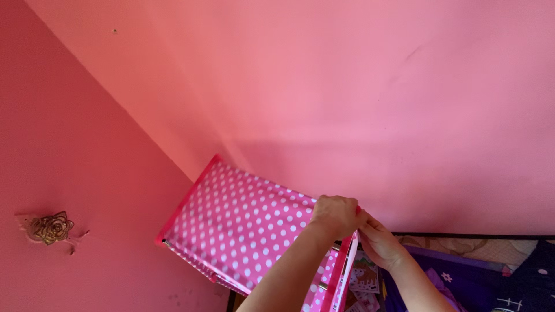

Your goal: The person assembles a pink polka-dotted fabric shelf by inserting metal rods into the fabric sleeves and connecting the corner joints. They lift and position the shelf against the wall, then remove and reinsert rods to adjust the structure.

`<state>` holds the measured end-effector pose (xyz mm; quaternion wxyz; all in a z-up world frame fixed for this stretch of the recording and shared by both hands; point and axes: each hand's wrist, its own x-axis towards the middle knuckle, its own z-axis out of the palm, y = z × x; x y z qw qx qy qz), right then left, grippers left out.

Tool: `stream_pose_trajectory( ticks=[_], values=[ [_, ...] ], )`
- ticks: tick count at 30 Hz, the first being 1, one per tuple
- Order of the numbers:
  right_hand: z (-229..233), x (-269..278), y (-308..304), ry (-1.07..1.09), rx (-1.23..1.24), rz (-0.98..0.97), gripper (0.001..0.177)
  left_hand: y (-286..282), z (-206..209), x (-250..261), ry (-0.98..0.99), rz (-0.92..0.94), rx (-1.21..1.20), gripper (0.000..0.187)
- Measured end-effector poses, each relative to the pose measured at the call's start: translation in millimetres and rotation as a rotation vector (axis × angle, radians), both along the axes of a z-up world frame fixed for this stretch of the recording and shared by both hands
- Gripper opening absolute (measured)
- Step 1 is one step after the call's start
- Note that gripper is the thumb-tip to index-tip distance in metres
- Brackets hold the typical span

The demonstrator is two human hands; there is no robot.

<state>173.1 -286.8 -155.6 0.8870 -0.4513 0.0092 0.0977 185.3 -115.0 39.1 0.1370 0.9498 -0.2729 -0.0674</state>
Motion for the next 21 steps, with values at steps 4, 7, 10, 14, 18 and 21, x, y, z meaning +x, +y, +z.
stream_pose_trajectory(
  ticks=[4,7,10,14,18,21],
  values=[
    [16,-8,5,0.041,-0.108,-0.061,0.037,-6,4,1,0.027,0.028,0.031,0.045],
    [32,-15,7,0.029,-0.178,-0.059,0.04,-16,5,-7,0.039,0.126,0.035,0.046],
    [32,-19,7,-0.022,-0.116,-0.035,0.04,-28,6,-9,0.102,0.246,-0.01,0.043],
    [24,-13,7,0.054,-0.052,-0.015,0.042,-14,9,-6,0.092,0.183,0.0,0.044],
    [14,-9,10,0.006,-0.106,0.082,0.04,12,22,3,0.076,-0.012,0.09,0.044],
    [4,-10,18,-0.11,-0.119,0.172,0.039,26,31,9,0.106,-0.113,0.158,0.043]
  ],
)
